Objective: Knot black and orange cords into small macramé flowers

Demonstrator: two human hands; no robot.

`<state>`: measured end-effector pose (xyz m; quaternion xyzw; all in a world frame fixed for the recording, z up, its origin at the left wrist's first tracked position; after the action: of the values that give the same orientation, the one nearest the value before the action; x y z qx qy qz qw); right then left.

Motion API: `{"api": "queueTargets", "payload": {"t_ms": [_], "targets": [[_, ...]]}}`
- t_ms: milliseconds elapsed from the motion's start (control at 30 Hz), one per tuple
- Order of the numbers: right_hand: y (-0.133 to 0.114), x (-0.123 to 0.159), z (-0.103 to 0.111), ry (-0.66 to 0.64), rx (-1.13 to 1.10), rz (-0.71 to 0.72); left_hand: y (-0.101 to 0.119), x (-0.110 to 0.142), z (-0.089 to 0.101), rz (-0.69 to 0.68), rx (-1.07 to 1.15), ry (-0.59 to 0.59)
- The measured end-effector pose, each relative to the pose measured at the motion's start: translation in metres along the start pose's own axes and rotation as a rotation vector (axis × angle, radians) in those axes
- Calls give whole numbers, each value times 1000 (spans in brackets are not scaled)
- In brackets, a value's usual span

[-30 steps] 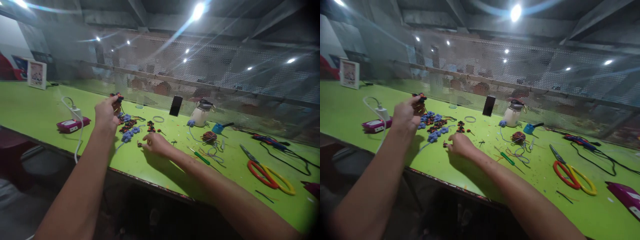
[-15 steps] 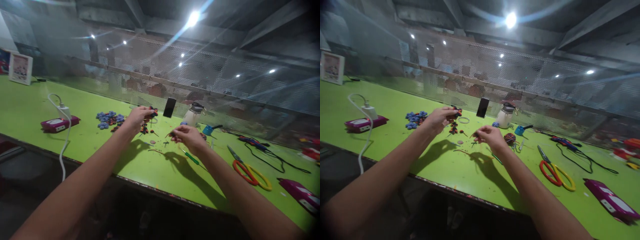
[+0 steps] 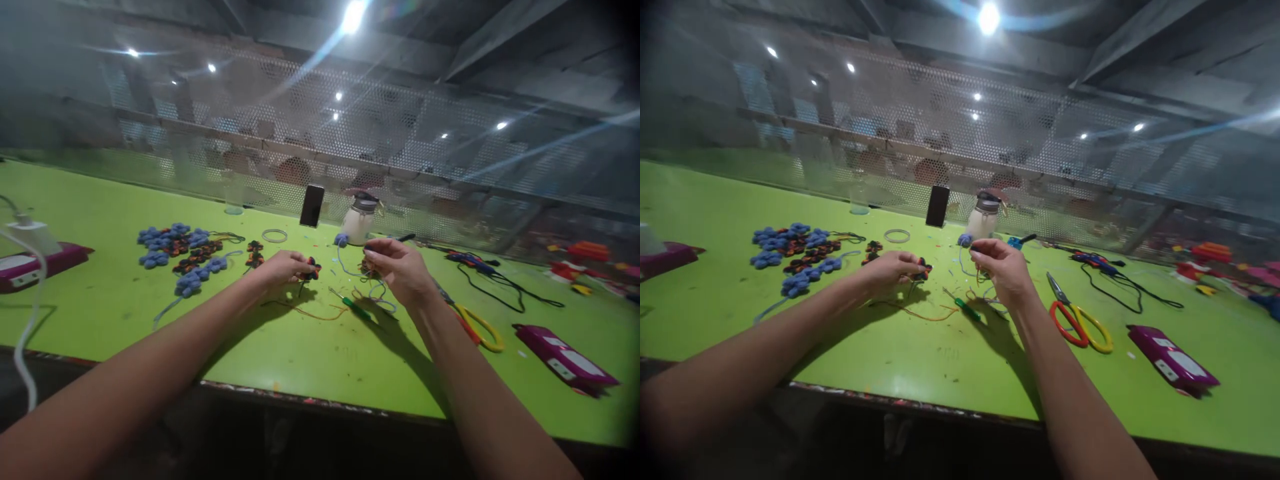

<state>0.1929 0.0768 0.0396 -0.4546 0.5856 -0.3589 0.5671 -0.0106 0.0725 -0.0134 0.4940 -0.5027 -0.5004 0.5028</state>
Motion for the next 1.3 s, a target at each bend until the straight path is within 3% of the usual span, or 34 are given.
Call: {"api": "queueTargets", "payload": {"t_ms": [100,267,367,633,733,900,1200,1300], "targets": [[1,3,0,-6,23,-15,-6,10,-13,-6,-42,-71],[7,20,-20,-83,98,-86,-17,33,-52,-53,-112,-384],[11,29,-32,-150,102,-123,-20,38,-59,-85,-158,-452],[29,41,-43,-177,45,-347,-20,25,-35,106,56,-239],[29,44,-46,-172,38,-371,-18,23,-31,75,31,-175],[33,45,-46,-181,36,-394,-16,25,-39,20,49,-244],[37,50,-54,-251,-26,-380,-4,25,-34,-49,79,-194],[36,48,-53,-245,13,-339,-2,26,-31,-4,42,-168]]}}
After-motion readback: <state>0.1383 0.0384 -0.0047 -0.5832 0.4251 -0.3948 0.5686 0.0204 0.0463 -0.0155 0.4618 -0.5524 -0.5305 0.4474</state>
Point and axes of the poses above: each hand's wrist, its own x-axis away from the middle knuckle, its own z-axis out of the back of the hand, y = z × x, the point moved 6 cm from there along -x, towards the middle knuckle, and after that the axes turned 6 degrees about y, right-handed, at the moved point
